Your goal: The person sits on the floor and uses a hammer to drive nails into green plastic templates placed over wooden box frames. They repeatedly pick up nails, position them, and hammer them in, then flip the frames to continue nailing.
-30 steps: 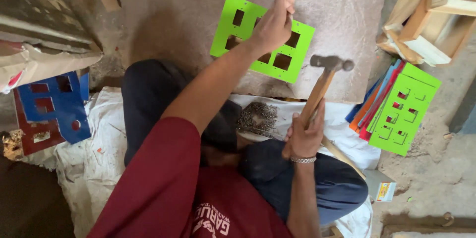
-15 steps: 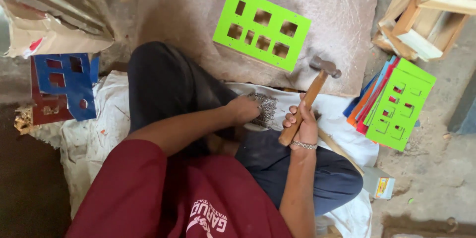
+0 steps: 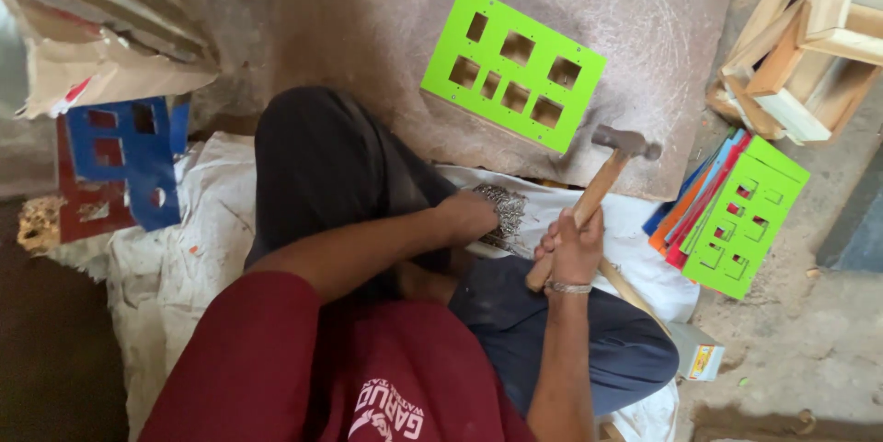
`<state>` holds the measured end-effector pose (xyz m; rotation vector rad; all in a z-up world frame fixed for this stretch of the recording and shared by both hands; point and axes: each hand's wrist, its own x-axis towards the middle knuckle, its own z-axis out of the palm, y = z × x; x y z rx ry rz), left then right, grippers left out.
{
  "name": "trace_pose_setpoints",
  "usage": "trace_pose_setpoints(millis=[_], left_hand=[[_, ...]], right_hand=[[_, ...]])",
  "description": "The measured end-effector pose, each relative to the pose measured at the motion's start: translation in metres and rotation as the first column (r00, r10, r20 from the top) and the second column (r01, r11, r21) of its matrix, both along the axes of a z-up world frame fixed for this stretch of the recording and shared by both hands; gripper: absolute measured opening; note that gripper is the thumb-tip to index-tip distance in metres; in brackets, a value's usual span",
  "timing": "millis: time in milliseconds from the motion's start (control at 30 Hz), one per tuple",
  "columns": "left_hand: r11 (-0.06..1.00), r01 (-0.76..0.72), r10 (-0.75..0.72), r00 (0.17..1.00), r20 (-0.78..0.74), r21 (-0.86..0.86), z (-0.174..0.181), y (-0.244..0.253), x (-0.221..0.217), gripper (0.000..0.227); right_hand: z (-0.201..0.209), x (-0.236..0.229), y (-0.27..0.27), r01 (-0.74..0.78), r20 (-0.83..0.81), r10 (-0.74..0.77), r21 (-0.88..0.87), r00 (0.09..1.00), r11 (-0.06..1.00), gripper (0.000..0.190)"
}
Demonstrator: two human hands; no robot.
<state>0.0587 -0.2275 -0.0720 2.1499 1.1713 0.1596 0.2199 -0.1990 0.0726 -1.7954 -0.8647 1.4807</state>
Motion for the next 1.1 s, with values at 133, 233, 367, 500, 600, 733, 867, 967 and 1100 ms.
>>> trace_pose_setpoints(millis=[133,233,367,500,600,733,867,967,1100], left_hand=[[0.990,-0.057,0.067,0.995,0.072,-0.126,0.010,0.001,-0.002,0.019],[0.985,-0.061,0.079,0.991,0.104,-0.160,0.015,0.000,-0.001,0.019],[0.985,-0.078,0.094,0.991,0.099,-0.155,0.013,0.008,-0.008,0.017],[0.985,-0.104,0.139,0.950,0.281,-0.136,0.015,0.006,-0.005,0.016],[0.964,-0.185,0.248,0.881,0.403,-0.188,0.024,0.003,-0.004,0.015],[0.904,-0.254,0.421,0.676,0.605,-0.345,0.039,0.001,-0.017,0.017],[0.876,-0.288,0.477,0.406,0.779,-0.387,0.052,0.035,-0.057,0.016],[0.748,-0.631,0.583,0.476,0.659,-0.206,0.061,0.090,-0.104,0.018],[0.523,-0.843,0.520,0.436,0.735,0.130,0.063,0.163,-0.153,0.020]], right_hand=[[0.032,-0.019,0.016,-0.355,0.528,0.120,0.371,0.841,0.858,0.077],[0.042,-0.031,0.040,-0.723,0.836,-0.098,0.519,0.539,0.455,0.072],[0.027,-0.065,0.070,-0.689,0.815,0.039,0.462,0.578,0.559,0.063],[0.020,-0.065,0.080,-0.518,0.753,0.278,0.096,0.596,0.850,0.074],[0.021,-0.049,0.065,-0.725,0.818,0.162,0.374,0.552,0.579,0.071],[0.019,-0.031,0.025,-0.523,0.673,0.127,0.427,0.728,0.738,0.073],[0.019,-0.018,0.003,-0.095,0.264,0.060,0.122,0.963,0.988,0.082],[0.016,-0.014,0.000,-0.050,0.128,0.038,0.096,0.991,0.994,0.084],[0.018,-0.003,0.001,0.028,0.012,-0.029,0.034,1.000,0.999,0.085]])
